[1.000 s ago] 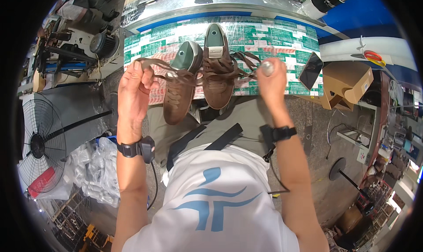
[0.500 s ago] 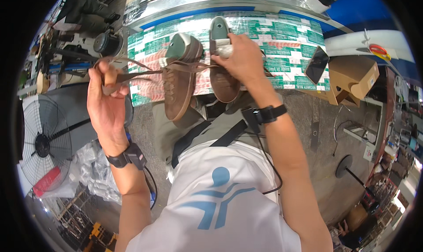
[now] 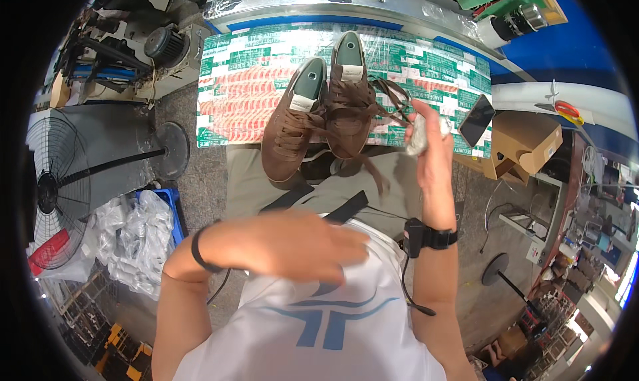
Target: Lacing and preparing shoes in a finishing area.
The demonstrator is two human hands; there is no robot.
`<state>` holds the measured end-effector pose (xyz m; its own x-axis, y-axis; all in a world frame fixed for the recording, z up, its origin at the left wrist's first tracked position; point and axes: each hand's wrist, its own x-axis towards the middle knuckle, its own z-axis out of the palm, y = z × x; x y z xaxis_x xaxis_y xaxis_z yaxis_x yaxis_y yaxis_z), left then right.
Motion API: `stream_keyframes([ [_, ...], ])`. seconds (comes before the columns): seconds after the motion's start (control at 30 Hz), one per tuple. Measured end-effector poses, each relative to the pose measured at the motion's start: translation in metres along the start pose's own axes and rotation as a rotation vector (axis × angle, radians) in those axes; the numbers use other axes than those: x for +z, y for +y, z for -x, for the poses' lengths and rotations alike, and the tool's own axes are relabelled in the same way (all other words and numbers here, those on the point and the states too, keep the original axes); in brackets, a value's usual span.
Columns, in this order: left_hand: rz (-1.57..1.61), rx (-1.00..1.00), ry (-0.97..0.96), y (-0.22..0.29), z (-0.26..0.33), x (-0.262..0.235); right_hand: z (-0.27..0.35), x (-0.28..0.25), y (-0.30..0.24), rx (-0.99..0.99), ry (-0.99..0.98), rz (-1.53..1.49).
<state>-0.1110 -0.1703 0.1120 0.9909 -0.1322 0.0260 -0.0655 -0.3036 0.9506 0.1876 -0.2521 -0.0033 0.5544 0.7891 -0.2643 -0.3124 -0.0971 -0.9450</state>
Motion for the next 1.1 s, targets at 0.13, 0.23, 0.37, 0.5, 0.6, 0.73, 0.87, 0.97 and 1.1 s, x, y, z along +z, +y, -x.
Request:
stream_keyframes([
  [0.13,-0.038,-0.322,0.764,-0.078,0.02,-0.051,0.028,0.015,-0.018,0.052,-0.198,-0.024],
  [0.23,-0.325,-0.404,0.953,-0.116,0.032,-0.056,0.044,0.057,-0.017,0.023,-0.354,0.364],
  [0.37,-0.496,-0.342,0.889,-0.124,0.023,-0.057,0.049,0.103,-0.01,-0.185,-0.468,0.58],
  [0.5,-0.55,-0.429,0.884,-0.122,0.031,-0.053,0.054,0.12,-0.003,-0.368,-0.499,0.853],
  [0.6,-0.51,-0.462,0.854,-0.126,0.035,-0.055,0.055,0.117,-0.001,-0.362,-0.571,0.876],
  [0.73,-0.475,-0.385,0.836,-0.133,0.032,-0.058,0.044,0.109,-0.002,-0.186,-0.531,0.642],
  [0.87,-0.402,-0.355,0.958,-0.145,0.037,-0.052,0.043,0.115,-0.001,-0.239,-0.498,0.568],
  [0.97,-0.223,-0.368,1.108,-0.164,0.041,-0.04,0.045,0.105,0.0,-0.255,-0.447,0.536],
  [1.1,-0.056,-0.372,1.231,-0.161,0.039,-0.025,0.047,0.086,0.003,0.064,-0.62,0.384],
])
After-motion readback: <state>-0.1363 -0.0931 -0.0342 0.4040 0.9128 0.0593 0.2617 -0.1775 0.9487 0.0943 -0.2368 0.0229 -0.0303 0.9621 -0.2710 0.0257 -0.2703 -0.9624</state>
